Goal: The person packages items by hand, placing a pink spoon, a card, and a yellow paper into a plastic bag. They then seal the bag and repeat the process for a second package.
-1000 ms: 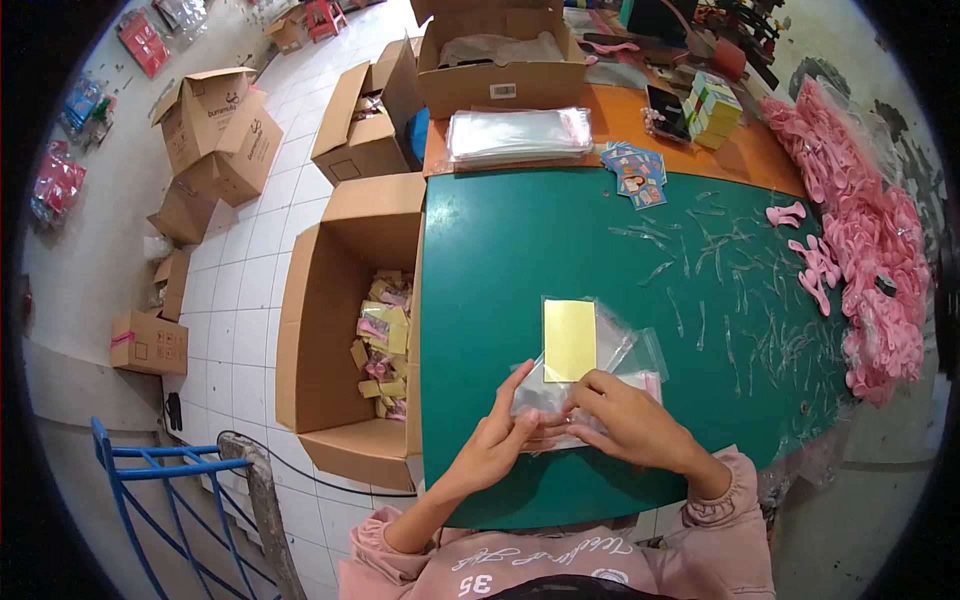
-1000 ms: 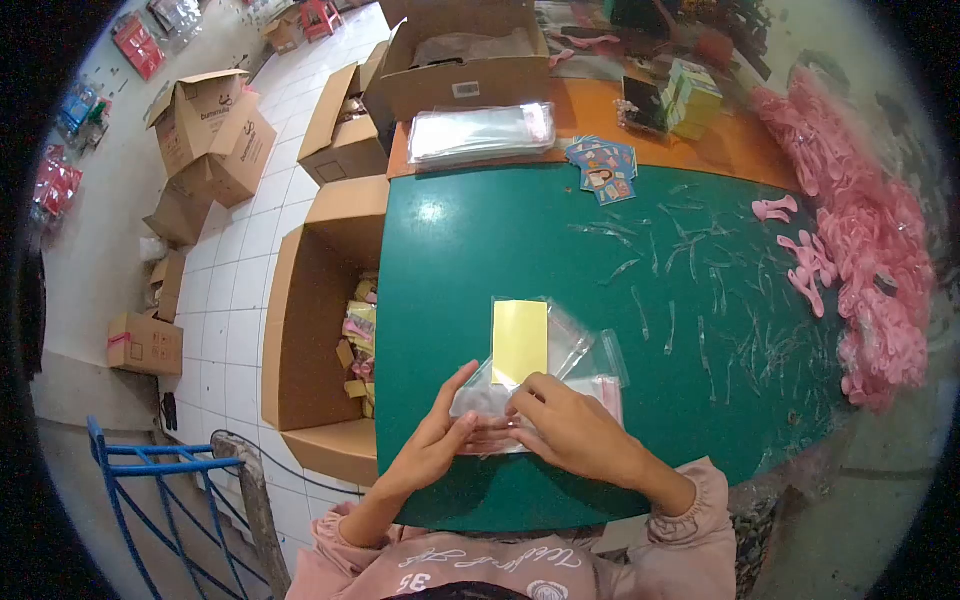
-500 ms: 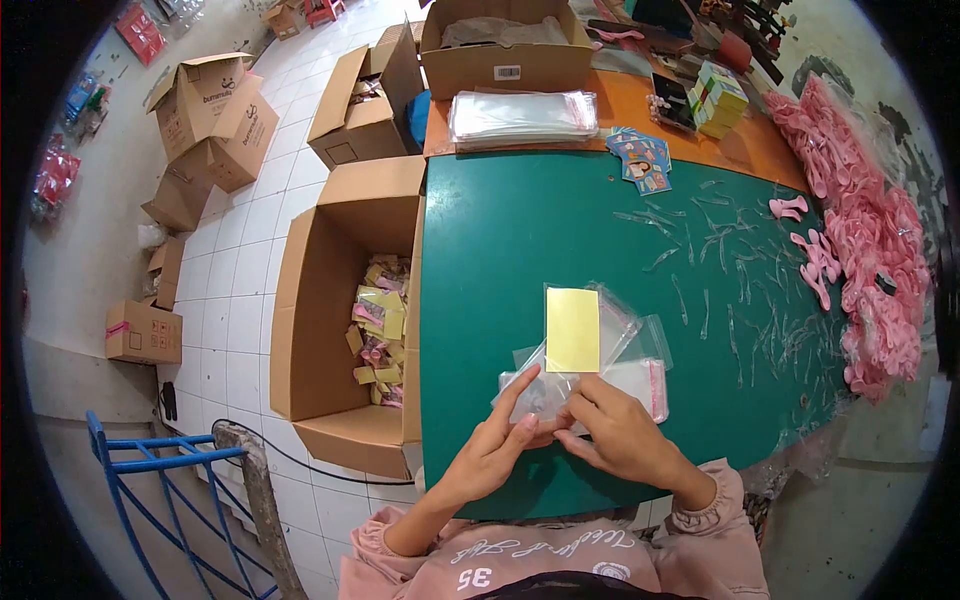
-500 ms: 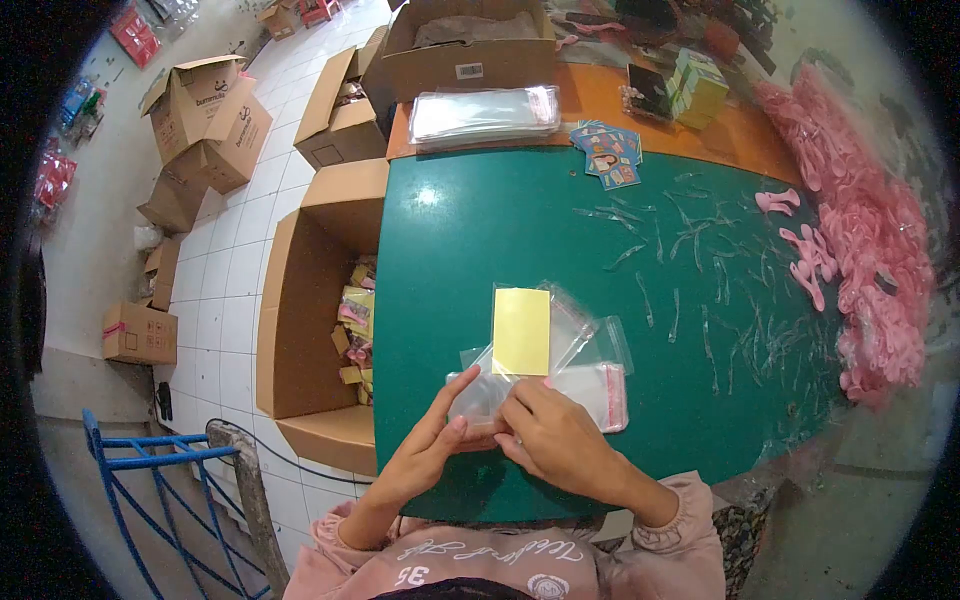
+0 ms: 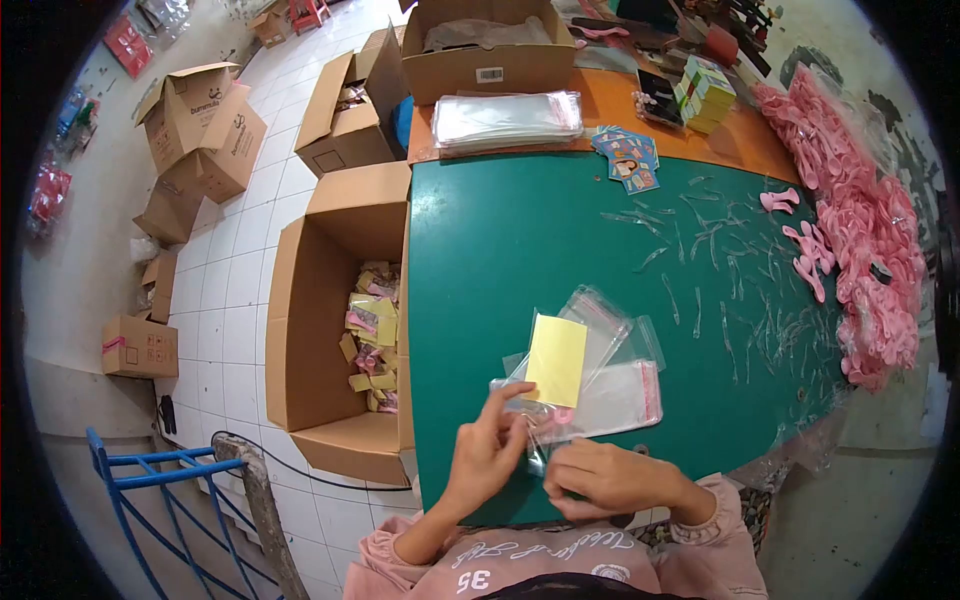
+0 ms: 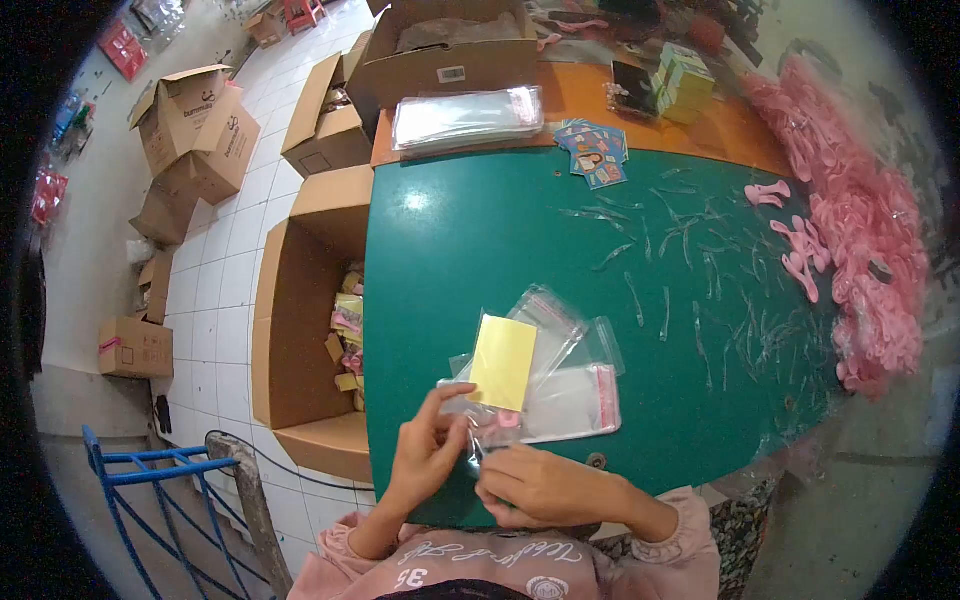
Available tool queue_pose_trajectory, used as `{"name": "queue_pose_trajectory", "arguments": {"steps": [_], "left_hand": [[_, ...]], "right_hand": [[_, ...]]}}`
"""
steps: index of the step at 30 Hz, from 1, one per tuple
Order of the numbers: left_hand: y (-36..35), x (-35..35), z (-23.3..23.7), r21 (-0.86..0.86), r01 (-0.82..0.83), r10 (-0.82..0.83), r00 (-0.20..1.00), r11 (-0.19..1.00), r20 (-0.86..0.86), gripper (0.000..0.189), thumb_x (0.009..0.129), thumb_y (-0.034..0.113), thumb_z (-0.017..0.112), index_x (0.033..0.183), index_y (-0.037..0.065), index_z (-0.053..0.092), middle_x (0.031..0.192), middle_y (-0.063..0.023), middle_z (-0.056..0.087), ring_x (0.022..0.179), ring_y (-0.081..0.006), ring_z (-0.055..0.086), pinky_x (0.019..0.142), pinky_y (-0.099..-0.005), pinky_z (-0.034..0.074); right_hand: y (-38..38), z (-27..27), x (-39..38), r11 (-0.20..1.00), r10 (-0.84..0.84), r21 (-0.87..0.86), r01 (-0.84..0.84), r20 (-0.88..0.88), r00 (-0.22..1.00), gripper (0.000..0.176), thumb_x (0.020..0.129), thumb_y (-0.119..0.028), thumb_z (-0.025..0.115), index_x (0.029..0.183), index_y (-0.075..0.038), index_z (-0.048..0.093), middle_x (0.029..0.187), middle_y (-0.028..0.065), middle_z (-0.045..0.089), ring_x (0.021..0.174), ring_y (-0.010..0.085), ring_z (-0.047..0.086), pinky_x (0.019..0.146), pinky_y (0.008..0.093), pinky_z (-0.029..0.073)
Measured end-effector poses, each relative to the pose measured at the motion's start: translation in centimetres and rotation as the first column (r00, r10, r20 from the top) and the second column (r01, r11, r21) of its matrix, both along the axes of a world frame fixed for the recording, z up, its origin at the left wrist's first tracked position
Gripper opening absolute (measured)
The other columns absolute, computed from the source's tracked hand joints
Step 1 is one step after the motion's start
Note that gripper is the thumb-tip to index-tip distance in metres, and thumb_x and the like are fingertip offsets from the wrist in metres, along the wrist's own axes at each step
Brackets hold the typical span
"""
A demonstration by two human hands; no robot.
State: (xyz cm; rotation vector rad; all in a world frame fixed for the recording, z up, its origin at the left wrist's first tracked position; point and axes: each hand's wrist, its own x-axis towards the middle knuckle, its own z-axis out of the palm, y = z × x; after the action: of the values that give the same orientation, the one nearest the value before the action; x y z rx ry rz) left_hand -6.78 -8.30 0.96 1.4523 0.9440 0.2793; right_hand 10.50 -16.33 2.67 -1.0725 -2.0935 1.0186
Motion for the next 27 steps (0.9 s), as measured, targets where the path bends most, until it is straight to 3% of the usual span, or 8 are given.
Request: {"name": "queue_pose_trajectory", "arguments": {"steps": [4,6,7,8,10,14,18,27], "left_hand": [[0.2,-0.8,-1.0,-0.153,-0.032,0.063,0.977,0.988,0.202,0.027,0.094,0.005,0.042,0.120,0.001,0.048,0.088,-0.0090,0.065,0.081,-0.0102,0.061,0.071,-0.0234,0.051],[0.2,-0.9,-1.3,-0.235,-0.007,0.064,0.969,0.972,0.239,0.026,0.094,0.004,0.042,0.119,-0.001,0.049,0.094,-0.0105,0.064,0.085,-0.0112,0.061,0.074,-0.0241,0.050],[-0.1,-1.0,-1.6,-0.292,-0.020,0.100,0.960,0.956,0.262,0.026,0.094,0.004,0.042,0.118,-0.002,0.050,0.097,-0.0112,0.063,0.087,-0.0117,0.060,0.076,-0.0245,0.050],[-0.3,-1.0,-1.9,-0.347,-0.033,0.138,0.949,0.937,0.284,0.026,0.094,0.004,0.042,0.118,-0.003,0.050,0.101,-0.0119,0.062,0.089,-0.0122,0.060,0.079,-0.0249,0.050],[-0.4,-1.6,-2.2,-0.206,-0.006,0.063,0.960,0.979,0.274,0.026,0.094,0.003,0.041,0.117,-0.004,0.052,0.105,-0.0109,0.062,0.092,-0.0126,0.060,0.080,-0.0246,0.051],[-0.5,-1.5,-1.4,-0.335,-0.016,0.133,0.935,0.942,0.330,0.027,0.094,0.002,0.041,0.117,-0.003,0.055,0.113,-0.0083,0.060,0.100,-0.0115,0.056,0.088,-0.0250,0.046],[-0.7,-1.5,-0.6,-0.404,0.012,0.115,0.950,0.915,0.289,0.029,0.094,0.002,0.040,0.118,-0.003,0.055,0.116,-0.0085,0.059,0.105,-0.0118,0.053,0.090,-0.0257,0.044],[-1.7,-2.2,0.2,0.067,0.063,-0.073,0.986,0.996,0.153,0.019,0.086,0.000,0.054,0.105,0.001,0.059,0.101,-0.0094,0.064,0.081,-0.0162,0.064,0.071,-0.0272,0.052]], "right_hand": [[1.0,3.5,9.6,0.996,-0.022,-0.094,-0.005,-0.289,0.957,0.014,0.074,-0.010,0.070,0.080,-0.004,0.058,0.078,0.0056,0.057,0.070,0.0194,0.057,0.062,0.0310,0.046],[0.9,3.8,17.3,0.844,-0.527,-0.175,0.507,-0.093,0.845,0.013,0.075,-0.011,0.067,0.073,-0.005,0.055,0.071,0.0051,0.056,0.070,0.0195,0.058,0.059,0.0295,0.045],[2.2,3.5,21.3,0.672,-0.735,-0.218,0.708,-0.076,0.674,0.011,0.077,-0.010,0.063,0.072,-0.005,0.055,0.074,0.0102,0.058,0.073,0.0214,0.060,0.063,0.0321,0.047],[-1.0,-0.9,27.9,0.420,-0.814,0.255,0.871,0.531,0.236,0.007,0.077,-0.008,0.062,0.078,-0.004,0.056,0.080,0.0134,0.059,0.077,0.0249,0.061,0.067,0.0350,0.047],[-3.0,-3.3,31.8,0.328,-0.674,0.697,0.638,0.646,-0.358,0.015,0.077,-0.006,0.060,0.091,-0.001,0.056,0.090,0.0184,0.059,0.084,0.0308,0.060,0.073,0.0395,0.047],[-1.0,4.0,13.8,0.419,-0.824,0.324,0.848,0.529,0.205,0.038,0.074,-0.004,0.060,0.110,0.001,0.050,0.109,0.0232,0.053,0.103,0.0385,0.051,0.088,0.0434,0.042],[-1.6,-0.6,1.6,0.808,-0.588,0.148,0.570,0.166,0.792,0.045,0.066,-0.010,0.072,0.108,-0.011,0.055,0.104,0.0159,0.053,0.089,0.0328,0.056,0.068,0.0405,0.048],[-2.0,-2.1,2.1,0.818,-0.529,0.289,0.497,0.040,0.848,0.023,0.066,-0.006,0.074,0.086,-0.010,0.065,0.092,0.0077,0.056,0.078,0.0232,0.057,0.065,0.0340,0.047]]}}
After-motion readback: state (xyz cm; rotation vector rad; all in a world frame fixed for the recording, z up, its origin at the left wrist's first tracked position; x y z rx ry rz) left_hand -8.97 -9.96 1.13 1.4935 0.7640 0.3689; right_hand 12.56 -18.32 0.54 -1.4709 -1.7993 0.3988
